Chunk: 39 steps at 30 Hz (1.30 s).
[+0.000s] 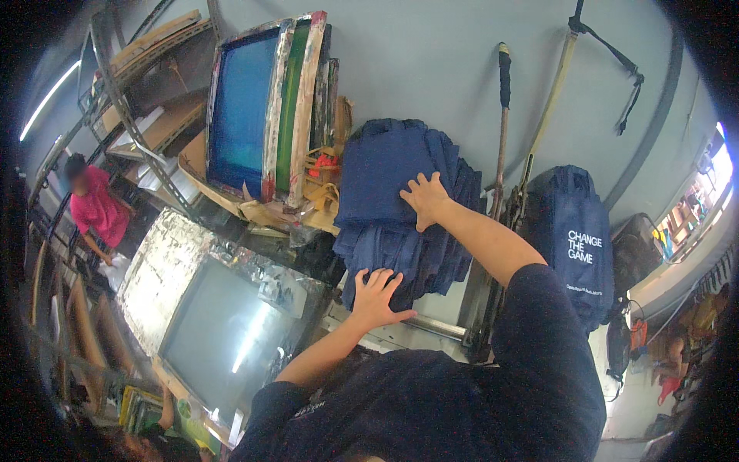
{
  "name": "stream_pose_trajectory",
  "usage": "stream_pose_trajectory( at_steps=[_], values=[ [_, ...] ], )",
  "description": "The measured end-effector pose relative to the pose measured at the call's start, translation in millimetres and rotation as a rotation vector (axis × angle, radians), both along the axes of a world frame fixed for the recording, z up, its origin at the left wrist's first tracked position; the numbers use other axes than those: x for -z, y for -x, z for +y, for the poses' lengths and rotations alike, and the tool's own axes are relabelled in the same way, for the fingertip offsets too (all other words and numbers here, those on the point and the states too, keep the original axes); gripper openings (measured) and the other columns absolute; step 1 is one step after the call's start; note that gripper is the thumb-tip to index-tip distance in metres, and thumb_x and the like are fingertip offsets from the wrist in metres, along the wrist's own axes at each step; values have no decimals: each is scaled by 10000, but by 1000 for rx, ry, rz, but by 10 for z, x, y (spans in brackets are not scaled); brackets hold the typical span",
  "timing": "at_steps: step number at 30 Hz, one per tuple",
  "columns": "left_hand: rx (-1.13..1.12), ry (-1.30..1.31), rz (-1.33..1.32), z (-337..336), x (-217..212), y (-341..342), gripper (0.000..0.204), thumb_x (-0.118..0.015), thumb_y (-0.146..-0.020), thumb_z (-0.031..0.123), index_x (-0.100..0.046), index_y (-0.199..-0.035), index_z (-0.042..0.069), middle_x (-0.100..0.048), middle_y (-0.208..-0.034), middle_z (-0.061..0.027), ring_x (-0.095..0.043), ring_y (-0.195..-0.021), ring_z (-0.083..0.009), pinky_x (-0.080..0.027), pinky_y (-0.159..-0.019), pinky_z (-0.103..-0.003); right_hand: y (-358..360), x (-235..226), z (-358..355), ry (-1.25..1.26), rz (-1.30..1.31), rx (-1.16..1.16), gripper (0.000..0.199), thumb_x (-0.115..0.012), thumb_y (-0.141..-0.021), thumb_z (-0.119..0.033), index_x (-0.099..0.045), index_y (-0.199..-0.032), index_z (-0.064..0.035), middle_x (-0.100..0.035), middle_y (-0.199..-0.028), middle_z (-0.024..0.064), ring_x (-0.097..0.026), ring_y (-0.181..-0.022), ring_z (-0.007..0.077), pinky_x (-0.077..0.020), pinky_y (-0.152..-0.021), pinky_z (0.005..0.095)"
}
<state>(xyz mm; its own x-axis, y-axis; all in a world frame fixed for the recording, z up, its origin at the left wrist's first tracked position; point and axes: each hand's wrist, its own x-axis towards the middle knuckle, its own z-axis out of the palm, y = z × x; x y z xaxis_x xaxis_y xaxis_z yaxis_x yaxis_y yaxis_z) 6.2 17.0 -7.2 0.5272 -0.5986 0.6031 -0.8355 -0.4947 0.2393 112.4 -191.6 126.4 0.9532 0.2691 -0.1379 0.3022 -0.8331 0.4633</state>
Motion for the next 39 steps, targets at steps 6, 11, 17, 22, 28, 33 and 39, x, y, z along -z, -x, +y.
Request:
stream_pose_trajectory(
  at_steps=[6, 11, 17, 22, 28, 33, 39],
  values=[
    [26, -18, 42, 8, 5, -4, 802, -644, -613, 648, -582, -1116, 25, -510, -1131, -146, -453, -1122, -280, -239, -971, -526, -139, 309, -50, -18, -117, -62, 800, -754, -629, -273, -398, -1339, -177, -499, -1223, 97, -467, -1140, 302, -324, -950, 575],
    [22, -12, 37, 28, 14, -13, 800, -643, -615, 649, -582, -1115, 28, -506, -1135, -142, -453, -1125, -274, -240, -967, -527, -233, 521, -58, -95, -291, -26, 703, -727, -671, -224, -424, -1304, -182, -539, -1150, 100, -525, -1053, 301, -345, -918, 578],
    [26, -41, 54, 43, -78, -28, 798, -656, -600, 646, -586, -1121, 45, -486, -1155, -134, -447, -1126, -277, -236, -963, -527, -403, 443, -88, -291, -453, -26, 478, -650, -700, -134, -491, -1151, -137, -580, -1032, 117, -587, -882, 303, -432, -777, 496],
    [-15, -35, 177, 33, -427, -59, 837, -719, -584, 600, -530, -1225, 97, -432, -1229, -139, -430, -1151, -307, -310, -955, -480, -859, -533, -123, -464, -720, -69, 297, -557, -714, -44, -517, -1004, -95, -613, -890, 117, -608, -802, 322, -471, -670, 430],
    [-227, 445, 277, 139, -930, -867, 1016, -782, -620, 455, -269, -1399, 53, -357, -1344, -217, -326, -1253, -388, -280, -1043, -454, -1028, -1929, 24, -430, -885, -132, 338, -556, -716, -82, -547, -1052, -108, -640, -904, 132, -626, -831, 326, -484, -660, 464],
    [-478, 650, -136, 676, -1933, -1442, 1346, -847, -502, 486, 7, -1425, 5, -105, -1424, -282, -137, -1333, -419, -186, -1081, -493, -755, -3072, 512, -377, -854, -399, 555, -675, -685, -173, -483, -1196, -70, -634, -931, 141, -623, -905, 294, -499, -718, 450],
    [-172, 759, -47, 657, -2620, -1664, 1391, -857, -514, 422, 123, -1420, 30, -60, -1461, -256, -118, -1360, -384, -150, -1106, -472, 506, -4003, 790, -598, -332, -221, 558, -632, -700, -61, -502, -1240, -5, -594, -1144, 180, -554, -1070, 294, -445, -920, 409]
  ],
)
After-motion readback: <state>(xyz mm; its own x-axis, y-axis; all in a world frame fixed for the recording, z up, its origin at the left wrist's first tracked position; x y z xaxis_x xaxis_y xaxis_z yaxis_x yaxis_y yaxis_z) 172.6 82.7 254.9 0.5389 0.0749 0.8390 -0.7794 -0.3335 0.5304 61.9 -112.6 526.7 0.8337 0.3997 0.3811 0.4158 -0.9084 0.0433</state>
